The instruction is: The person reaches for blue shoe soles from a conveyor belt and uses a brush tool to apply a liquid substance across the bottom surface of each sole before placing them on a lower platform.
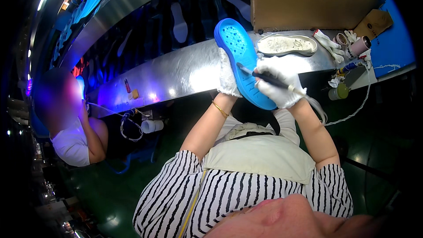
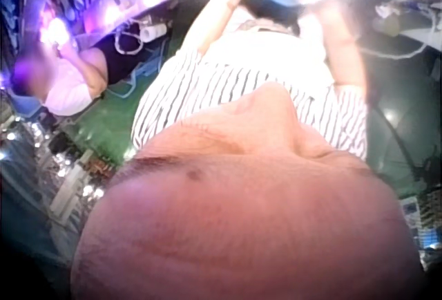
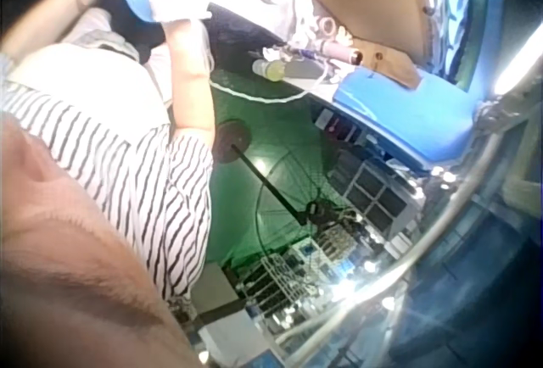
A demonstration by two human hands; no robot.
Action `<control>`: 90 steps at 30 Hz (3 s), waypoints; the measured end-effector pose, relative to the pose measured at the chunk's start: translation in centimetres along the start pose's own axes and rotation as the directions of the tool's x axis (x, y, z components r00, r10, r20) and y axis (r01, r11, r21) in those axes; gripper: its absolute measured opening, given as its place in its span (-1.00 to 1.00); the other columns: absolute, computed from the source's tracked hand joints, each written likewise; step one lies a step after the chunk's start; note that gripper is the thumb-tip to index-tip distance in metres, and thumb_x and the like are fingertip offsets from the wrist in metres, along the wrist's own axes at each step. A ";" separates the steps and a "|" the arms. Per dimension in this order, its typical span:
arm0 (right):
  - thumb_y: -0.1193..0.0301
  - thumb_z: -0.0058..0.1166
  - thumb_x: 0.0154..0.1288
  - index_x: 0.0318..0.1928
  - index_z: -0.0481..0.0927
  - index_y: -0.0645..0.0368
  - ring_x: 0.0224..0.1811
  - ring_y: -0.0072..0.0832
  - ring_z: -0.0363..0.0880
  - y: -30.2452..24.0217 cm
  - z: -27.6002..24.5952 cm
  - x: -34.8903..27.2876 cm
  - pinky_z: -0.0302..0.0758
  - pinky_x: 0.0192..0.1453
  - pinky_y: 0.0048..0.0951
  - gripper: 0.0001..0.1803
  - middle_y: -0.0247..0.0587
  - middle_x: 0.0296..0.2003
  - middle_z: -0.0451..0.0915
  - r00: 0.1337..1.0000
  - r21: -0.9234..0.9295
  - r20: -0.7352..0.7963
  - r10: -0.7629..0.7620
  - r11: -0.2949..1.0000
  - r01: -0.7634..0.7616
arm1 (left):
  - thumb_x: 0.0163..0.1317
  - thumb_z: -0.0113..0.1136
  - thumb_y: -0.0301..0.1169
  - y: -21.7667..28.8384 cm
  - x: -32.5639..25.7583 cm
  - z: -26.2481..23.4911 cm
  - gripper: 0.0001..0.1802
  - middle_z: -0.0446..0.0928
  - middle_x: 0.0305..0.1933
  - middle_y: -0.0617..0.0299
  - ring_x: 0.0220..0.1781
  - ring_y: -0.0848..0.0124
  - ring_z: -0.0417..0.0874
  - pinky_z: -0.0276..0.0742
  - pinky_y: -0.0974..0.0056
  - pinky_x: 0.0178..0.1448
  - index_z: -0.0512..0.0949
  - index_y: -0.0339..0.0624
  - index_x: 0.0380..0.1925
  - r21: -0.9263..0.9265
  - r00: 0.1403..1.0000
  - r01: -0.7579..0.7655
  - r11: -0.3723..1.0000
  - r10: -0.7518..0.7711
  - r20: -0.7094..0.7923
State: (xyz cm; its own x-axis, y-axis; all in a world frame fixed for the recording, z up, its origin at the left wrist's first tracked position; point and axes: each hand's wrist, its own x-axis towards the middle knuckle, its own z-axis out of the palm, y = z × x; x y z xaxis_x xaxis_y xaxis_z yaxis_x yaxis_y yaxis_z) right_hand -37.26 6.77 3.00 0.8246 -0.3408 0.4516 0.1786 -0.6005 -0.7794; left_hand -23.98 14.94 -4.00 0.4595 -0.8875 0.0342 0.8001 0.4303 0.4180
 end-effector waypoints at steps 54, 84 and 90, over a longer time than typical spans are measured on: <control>0.56 0.10 0.16 -0.27 0.53 0.25 -0.33 -0.62 0.54 0.9 0.3 -1.1 0.48 -0.17 -0.57 -0.90 -0.28 -0.34 0.58 0.932 0.601 -0.003 0.363 0.745 -0.289 | 0.06 -0.14 0.37 2.9 0.6 3.9 0.00 0.14 0.33 -0.13 0.33 -0.02 0.21 0.13 -0.07 0.37 0.06 -0.11 0.33 -0.116 0.958 -0.167 0.979 0.189 0.215; 0.62 0.13 -0.08 -0.39 0.51 0.17 -0.26 -0.49 0.53 -0.2 -1.4 0.8 0.47 -0.08 -0.48 -0.82 -0.22 -0.32 0.57 0.985 0.203 0.100 -0.143 0.972 0.120 | 0.18 -0.14 0.23 6.2 2.2 4.5 -0.16 0.35 0.19 -0.14 0.17 0.02 0.44 0.41 -0.01 0.20 0.25 -0.26 0.22 -0.082 0.909 0.187 0.979 -0.141 0.391; 0.57 0.14 -0.08 -0.37 0.51 0.17 -0.27 -0.51 0.52 0.3 -1.3 0.6 0.48 -0.09 -0.49 -0.82 -0.27 -0.32 0.57 0.965 0.239 0.261 0.026 0.967 -0.090 | 0.23 -0.04 0.09 6.8 3.3 3.2 -0.37 0.54 -0.05 -0.05 -0.12 0.14 0.62 0.58 0.08 -0.01 0.46 -0.28 0.01 0.092 0.977 0.185 0.979 -0.193 0.090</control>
State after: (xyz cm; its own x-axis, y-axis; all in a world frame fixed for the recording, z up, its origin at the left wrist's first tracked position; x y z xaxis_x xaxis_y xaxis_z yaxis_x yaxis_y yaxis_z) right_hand -37.38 5.45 3.57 0.9403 -0.1557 0.3028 0.2268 -0.3767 -0.8982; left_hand -18.25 14.46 1.90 0.2598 -0.9650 0.0348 0.8324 0.2421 0.4985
